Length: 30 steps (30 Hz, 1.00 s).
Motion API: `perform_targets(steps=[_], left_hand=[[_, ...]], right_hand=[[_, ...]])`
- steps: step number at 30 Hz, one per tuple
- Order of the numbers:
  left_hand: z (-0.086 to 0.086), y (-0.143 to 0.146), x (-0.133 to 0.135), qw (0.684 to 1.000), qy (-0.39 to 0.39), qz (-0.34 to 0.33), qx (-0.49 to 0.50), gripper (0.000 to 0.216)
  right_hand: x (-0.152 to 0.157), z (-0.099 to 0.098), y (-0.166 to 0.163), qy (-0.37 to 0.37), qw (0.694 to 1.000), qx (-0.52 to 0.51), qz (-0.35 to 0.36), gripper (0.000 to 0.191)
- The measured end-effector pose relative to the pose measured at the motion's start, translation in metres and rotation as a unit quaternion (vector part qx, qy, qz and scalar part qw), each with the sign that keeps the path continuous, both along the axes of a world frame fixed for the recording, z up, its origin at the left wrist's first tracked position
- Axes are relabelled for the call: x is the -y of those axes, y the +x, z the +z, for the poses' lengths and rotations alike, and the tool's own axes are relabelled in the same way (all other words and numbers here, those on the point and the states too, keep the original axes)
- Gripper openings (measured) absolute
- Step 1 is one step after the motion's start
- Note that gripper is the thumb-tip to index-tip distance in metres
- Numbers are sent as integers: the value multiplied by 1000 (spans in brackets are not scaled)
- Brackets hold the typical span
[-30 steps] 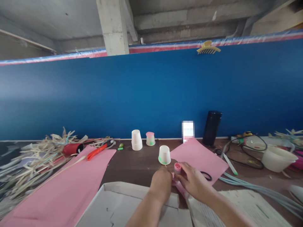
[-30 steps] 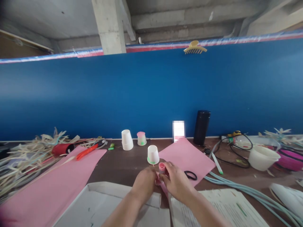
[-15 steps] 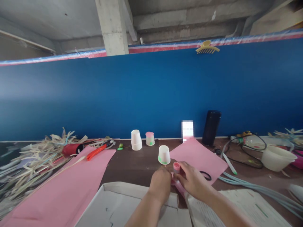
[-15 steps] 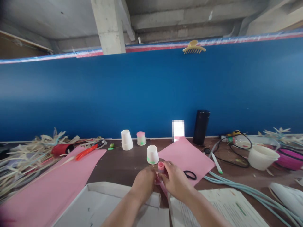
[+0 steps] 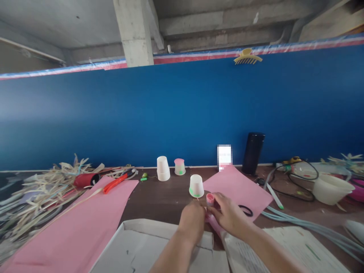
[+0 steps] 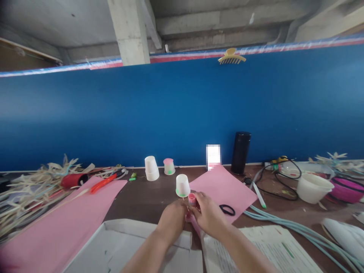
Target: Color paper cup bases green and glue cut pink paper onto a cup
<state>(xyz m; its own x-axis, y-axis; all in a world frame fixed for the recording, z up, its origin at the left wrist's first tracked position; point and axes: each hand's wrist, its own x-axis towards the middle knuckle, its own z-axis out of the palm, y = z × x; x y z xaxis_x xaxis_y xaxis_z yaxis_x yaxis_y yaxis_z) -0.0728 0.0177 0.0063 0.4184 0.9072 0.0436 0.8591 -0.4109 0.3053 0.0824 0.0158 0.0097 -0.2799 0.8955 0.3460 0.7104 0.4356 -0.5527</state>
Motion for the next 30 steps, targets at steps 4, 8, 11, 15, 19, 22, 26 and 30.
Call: perform_targets(steps=[4,8,11,15,19,22,26,30], left_hand=[[2,-1,1,1000,5,-23,-7,25],[4,-1,2,999,21,-17,-36,23],[2,0,1,997,29,-2,-66,22],[-4,0,-1,997,24,-5,-68,21],[-7,-1,-2,998,23,-8,-51,24],[-5,0,-2,998,12,6,-55,25],[-2,1,-2,998,-11,16,-54,26],[5,1,2,999,-26,14,-27,30]], right_hand=[[5,3,3,-7,1000,5,-4,4],[3,6,8,22,998,-29,-60,9],[1,8,12,45,993,-68,-86,14],[2,8,11,51,993,-65,-80,15],[2,6,10,52,993,-47,-93,14],[-1,1,13,59,993,-34,-96,11],[-7,-8,14,61,993,-14,-100,13],[-10,-12,11,53,994,6,-96,15]])
